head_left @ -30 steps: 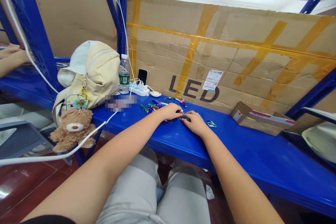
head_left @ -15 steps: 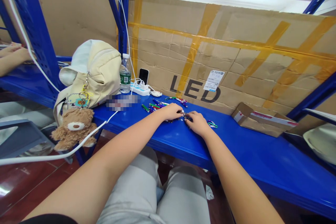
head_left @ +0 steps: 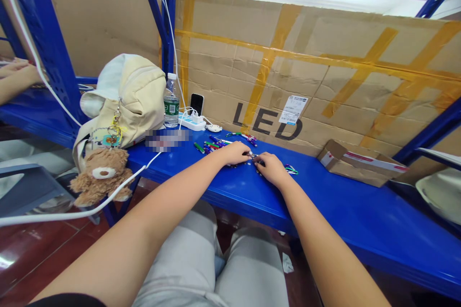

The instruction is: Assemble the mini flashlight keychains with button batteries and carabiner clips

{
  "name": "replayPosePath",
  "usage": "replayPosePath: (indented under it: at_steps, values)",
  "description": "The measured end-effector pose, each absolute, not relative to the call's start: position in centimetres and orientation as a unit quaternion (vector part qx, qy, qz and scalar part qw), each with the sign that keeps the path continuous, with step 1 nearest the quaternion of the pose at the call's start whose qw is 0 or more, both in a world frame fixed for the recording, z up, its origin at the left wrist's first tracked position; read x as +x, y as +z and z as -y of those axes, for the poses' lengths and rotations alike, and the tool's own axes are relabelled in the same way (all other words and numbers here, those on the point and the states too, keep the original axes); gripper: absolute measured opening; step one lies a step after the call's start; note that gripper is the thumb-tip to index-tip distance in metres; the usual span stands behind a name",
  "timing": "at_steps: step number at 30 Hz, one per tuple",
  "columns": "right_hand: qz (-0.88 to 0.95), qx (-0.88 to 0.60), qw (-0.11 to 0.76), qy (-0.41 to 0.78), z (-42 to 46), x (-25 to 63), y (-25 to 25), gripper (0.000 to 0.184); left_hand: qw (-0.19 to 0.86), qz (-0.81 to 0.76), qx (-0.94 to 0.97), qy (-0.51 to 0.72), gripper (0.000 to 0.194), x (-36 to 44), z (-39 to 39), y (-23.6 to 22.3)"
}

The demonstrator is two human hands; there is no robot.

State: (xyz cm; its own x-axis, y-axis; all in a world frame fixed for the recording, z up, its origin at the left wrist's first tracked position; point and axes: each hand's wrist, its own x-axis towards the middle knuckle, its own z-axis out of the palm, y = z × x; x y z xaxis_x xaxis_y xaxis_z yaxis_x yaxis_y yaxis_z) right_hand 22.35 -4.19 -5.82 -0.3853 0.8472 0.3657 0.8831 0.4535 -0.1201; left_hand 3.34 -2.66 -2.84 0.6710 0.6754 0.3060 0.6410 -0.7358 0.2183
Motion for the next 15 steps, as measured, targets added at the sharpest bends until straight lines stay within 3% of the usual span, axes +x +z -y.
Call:
replayPosePath:
  at_steps: [15]
  values:
    - [0.821, -0.524, 0.225, 0.013, 4.8, 21.99, -5.27, 0.018, 0.041, -0.363, 0.915, 0.17, 0.02, 3.36, 2.84, -2.7]
